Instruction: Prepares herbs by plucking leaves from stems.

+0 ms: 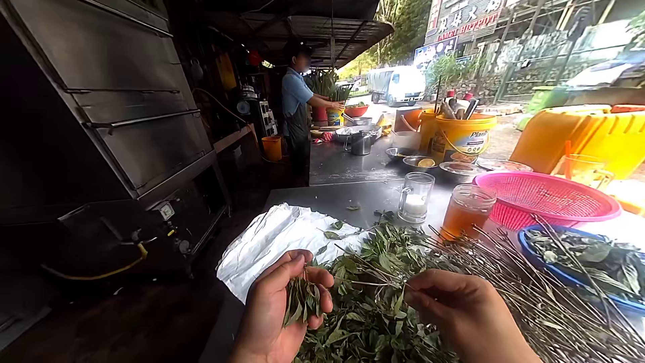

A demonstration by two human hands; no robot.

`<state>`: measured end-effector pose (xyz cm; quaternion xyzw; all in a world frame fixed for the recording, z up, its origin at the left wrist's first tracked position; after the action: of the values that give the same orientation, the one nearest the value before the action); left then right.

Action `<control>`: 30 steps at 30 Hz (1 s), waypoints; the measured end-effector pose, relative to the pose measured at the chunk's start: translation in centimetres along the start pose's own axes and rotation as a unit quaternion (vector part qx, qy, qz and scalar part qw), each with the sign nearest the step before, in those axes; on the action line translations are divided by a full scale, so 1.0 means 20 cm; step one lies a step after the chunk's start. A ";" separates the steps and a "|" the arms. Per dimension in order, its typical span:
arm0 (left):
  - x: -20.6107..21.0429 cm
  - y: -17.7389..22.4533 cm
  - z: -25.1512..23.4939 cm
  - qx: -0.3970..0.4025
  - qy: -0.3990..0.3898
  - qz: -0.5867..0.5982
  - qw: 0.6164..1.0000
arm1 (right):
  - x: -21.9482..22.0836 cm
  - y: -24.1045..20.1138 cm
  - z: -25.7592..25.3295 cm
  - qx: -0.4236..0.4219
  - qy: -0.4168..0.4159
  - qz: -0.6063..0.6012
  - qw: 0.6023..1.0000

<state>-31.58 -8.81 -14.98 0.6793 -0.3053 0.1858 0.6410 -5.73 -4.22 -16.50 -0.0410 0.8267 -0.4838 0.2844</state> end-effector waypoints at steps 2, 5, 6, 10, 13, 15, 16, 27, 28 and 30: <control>0.00 0.00 0.00 -0.009 0.005 0.005 1.000 | 0.00 0.00 0.00 -0.005 0.001 0.004 1.000; 0.01 0.00 0.00 -0.012 -0.003 0.008 1.000 | -0.01 0.00 0.00 -0.009 0.002 0.006 1.000; 0.01 0.00 0.00 -0.013 -0.002 0.007 1.000 | -0.01 0.00 0.00 -0.008 0.001 0.008 1.000; 0.01 0.00 0.01 -0.013 -0.010 0.003 1.000 | 0.00 0.00 0.00 -0.009 -0.009 0.018 1.000; 0.01 0.00 0.01 -0.010 -0.012 -0.002 1.000 | 0.00 0.01 0.01 -0.009 -0.015 0.021 1.000; 0.01 0.00 0.01 -0.009 -0.014 -0.006 1.000 | 0.00 0.00 0.01 -0.007 -0.018 0.021 1.000; 0.01 0.00 0.01 -0.007 -0.017 -0.009 1.000 | 0.01 0.00 0.01 -0.007 -0.018 0.022 1.000; 0.06 -0.03 0.00 0.017 -0.038 -0.088 0.995 | -0.04 -0.02 0.01 0.111 0.044 -0.304 0.945; 0.07 -0.04 0.00 0.014 -0.037 -0.108 0.993 | -0.05 -0.02 0.01 0.103 0.036 -0.352 0.930; 0.10 -0.07 0.00 0.013 -0.027 -0.145 0.989 | -0.04 -0.02 0.01 0.090 -0.005 -0.393 0.915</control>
<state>-29.15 -9.27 -14.80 0.7291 -0.2187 0.0763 0.6440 -4.97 -4.40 -15.88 -0.3395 0.6956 -0.6284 0.0775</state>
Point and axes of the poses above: each hand's wrist, its own z-axis away from the middle knuckle, its own x-axis out of the palm, y = z × x, the point moved 3 cm from there along -z, towards the middle knuckle, and after that the axes turned 15 degrees about -y, right-handed, at the moved point
